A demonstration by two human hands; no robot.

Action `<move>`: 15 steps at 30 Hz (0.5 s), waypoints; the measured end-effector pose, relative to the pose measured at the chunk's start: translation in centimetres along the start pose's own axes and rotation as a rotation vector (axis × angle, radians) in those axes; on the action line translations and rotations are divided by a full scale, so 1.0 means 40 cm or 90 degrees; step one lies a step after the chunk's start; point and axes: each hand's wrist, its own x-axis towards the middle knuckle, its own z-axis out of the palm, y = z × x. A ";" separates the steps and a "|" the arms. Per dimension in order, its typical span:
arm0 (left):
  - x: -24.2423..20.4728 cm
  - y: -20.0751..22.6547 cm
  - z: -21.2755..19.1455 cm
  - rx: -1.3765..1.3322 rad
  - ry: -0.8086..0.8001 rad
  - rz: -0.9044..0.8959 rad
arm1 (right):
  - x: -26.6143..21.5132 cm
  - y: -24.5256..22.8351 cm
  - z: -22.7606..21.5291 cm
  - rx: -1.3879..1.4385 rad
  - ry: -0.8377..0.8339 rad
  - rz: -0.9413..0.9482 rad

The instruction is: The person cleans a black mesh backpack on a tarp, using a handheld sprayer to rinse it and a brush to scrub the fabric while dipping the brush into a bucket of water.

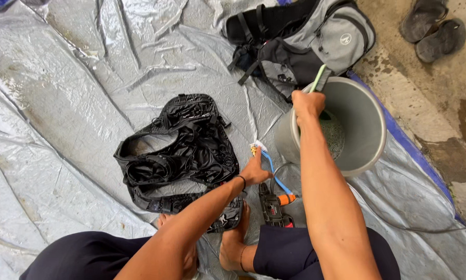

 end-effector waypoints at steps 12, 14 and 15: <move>0.086 0.058 0.237 0.473 -0.027 -0.208 | -0.071 0.017 0.036 -0.088 -0.138 -0.097; 0.073 0.076 0.300 0.230 0.410 -0.383 | -0.058 0.024 0.042 -0.069 -0.145 -0.094; 0.070 0.056 0.290 0.229 0.411 -0.383 | -0.056 0.028 0.044 -0.069 -0.146 -0.095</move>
